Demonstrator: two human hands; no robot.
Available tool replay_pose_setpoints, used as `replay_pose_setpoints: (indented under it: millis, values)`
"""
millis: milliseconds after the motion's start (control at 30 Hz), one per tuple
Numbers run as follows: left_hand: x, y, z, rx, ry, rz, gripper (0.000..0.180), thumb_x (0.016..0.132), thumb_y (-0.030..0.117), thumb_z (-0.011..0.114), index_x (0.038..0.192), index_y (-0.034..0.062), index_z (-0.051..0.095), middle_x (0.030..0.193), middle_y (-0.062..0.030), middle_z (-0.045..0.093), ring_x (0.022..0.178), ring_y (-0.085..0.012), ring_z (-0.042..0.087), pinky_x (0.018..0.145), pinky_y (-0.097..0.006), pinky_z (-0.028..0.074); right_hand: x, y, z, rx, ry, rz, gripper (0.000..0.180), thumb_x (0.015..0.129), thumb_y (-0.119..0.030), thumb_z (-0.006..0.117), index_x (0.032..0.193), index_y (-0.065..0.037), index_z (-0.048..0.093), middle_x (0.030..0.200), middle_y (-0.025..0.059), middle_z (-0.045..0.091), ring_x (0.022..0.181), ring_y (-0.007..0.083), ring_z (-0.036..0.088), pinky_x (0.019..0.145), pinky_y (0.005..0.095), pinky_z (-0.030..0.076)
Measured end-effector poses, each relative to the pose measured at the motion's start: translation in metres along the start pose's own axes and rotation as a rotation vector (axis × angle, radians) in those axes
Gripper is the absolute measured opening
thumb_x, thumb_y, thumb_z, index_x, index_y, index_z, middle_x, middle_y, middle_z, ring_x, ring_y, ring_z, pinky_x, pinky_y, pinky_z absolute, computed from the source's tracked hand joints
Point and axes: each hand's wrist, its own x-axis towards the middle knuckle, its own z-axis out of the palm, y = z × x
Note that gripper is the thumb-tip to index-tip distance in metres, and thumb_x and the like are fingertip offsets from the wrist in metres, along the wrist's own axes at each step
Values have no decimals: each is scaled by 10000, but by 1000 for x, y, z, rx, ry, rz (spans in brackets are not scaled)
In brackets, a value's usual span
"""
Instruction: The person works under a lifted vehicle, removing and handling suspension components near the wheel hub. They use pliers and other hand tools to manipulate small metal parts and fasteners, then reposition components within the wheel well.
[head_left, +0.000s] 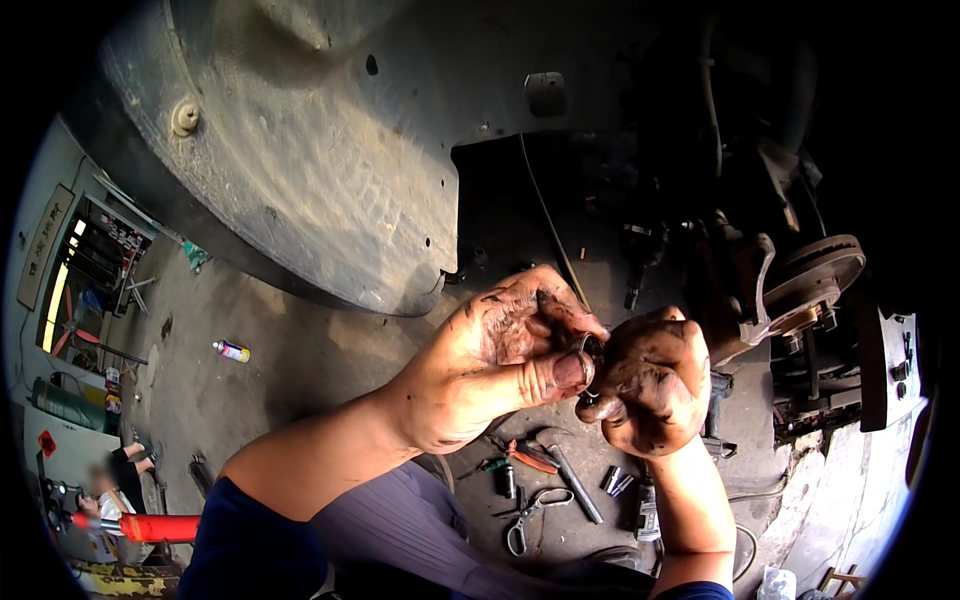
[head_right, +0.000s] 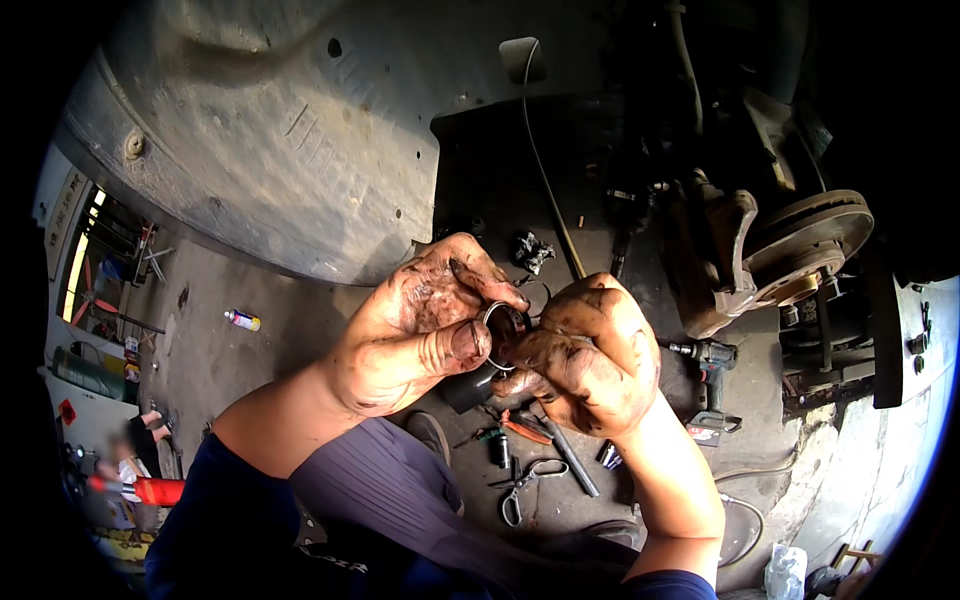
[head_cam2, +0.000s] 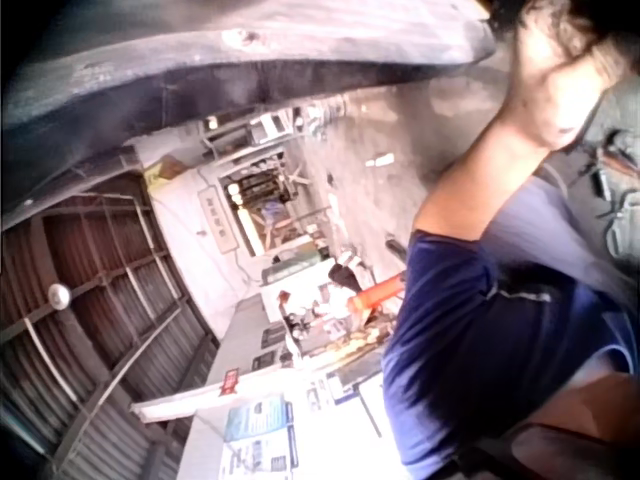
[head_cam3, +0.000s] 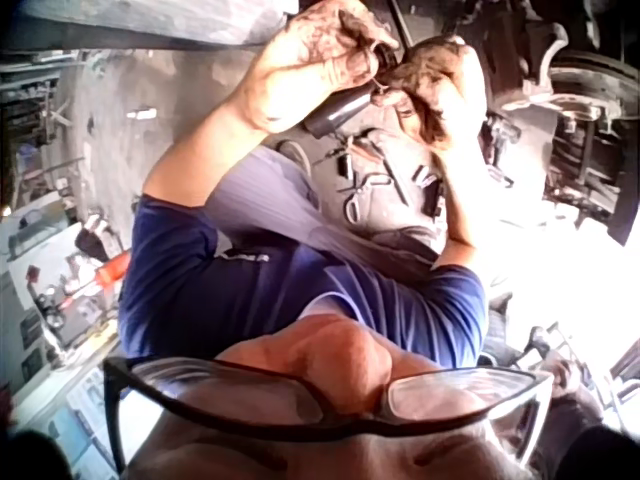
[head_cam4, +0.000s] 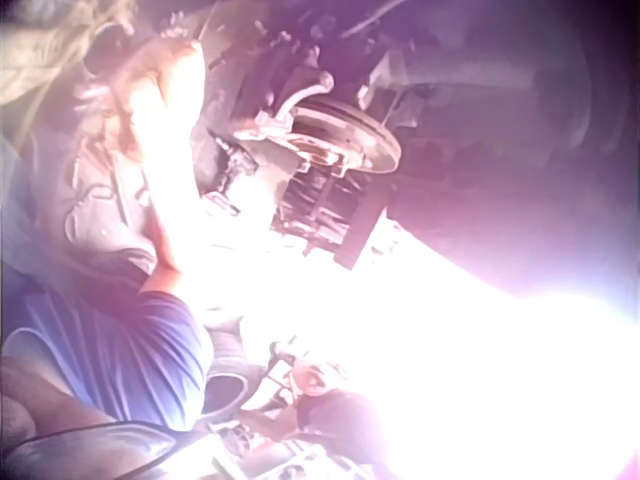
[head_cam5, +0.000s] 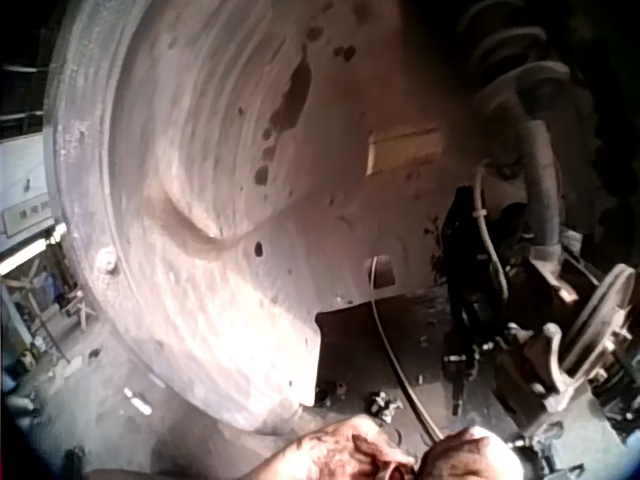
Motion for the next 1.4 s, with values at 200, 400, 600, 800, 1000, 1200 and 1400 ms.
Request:
replay_pose_setpoints:
  millis: [200, 400, 600, 800, 1000, 1200, 1400]
  values:
    - [0, -4, -3, 24, 11, 21, 323, 974, -8, 682, 1249, 28, 517, 1245, -102, 627, 1003, -63, 601, 793, -190, 475, 0, 0, 4, 18, 15, 54, 295, 790, -328, 866, 917, -96, 733, 894, 64, 686, 777, 240, 638, 684, 376, 505]
    - [-1, -7, -7, 9, -15, 49, 334, 958, -39, 675, 1242, 45, 520, 1261, -96, 623, 1073, -92, 609, 850, -224, 495, -1, -1, 4, 22, -31, 86, 199, 776, -237, 832, 897, -100, 752, 926, 85, 669, 801, 250, 637, 692, 389, 502]
    - [-2, -8, -9, -59, -18, 46, 338, 948, -42, 689, 1225, 50, 520, 1243, -89, 624, 1094, -116, 615, 886, -249, 512, 0, -2, 8, 19, -9, 75, 202, 712, -165, 789, 902, -98, 770, 945, 95, 633, 804, 253, 620, 704, 388, 506]
    - [-1, -11, -12, -96, -34, 48, 333, 952, -40, 695, 1219, 53, 518, 1237, -83, 615, 1100, -114, 607, 911, -251, 512, -1, -3, 12, 30, 9, 75, 208, 673, -120, 741, 878, -93, 766, 944, 101, 629, 812, 264, 611, 731, 405, 524]
    - [-1, -9, -12, -73, -26, 23, 312, 968, -56, 667, 1219, 53, 519, 1212, -62, 602, 1056, -103, 602, 916, -243, 505, 1, -4, 17, 86, 32, 37, 193, 681, -104, 712, 867, -73, 756, 916, 90, 701, 831, 249, 619, 741, 391, 527]
    - [2, -6, -20, -175, -40, -77, 176, 1008, 42, 691, 1140, 70, 579, 1078, -14, 625, 1059, -83, 594, 934, -257, 490, 5, -10, 17, 28, -52, 72, 192, 700, -122, 797, 870, -47, 749, 886, 102, 710, 824, 250, 636, 709, 384, 508]
    - [17, -17, -37, -242, -141, -123, 215, 1086, 109, 567, 1289, 39, 562, 1138, -23, 605, 1087, -85, 586, 940, -240, 488, 3, -8, 17, -93, -86, 109, 223, 739, -17, 803, 950, -24, 734, 933, 126, 690, 841, 279, 633, 747, 390, 510]
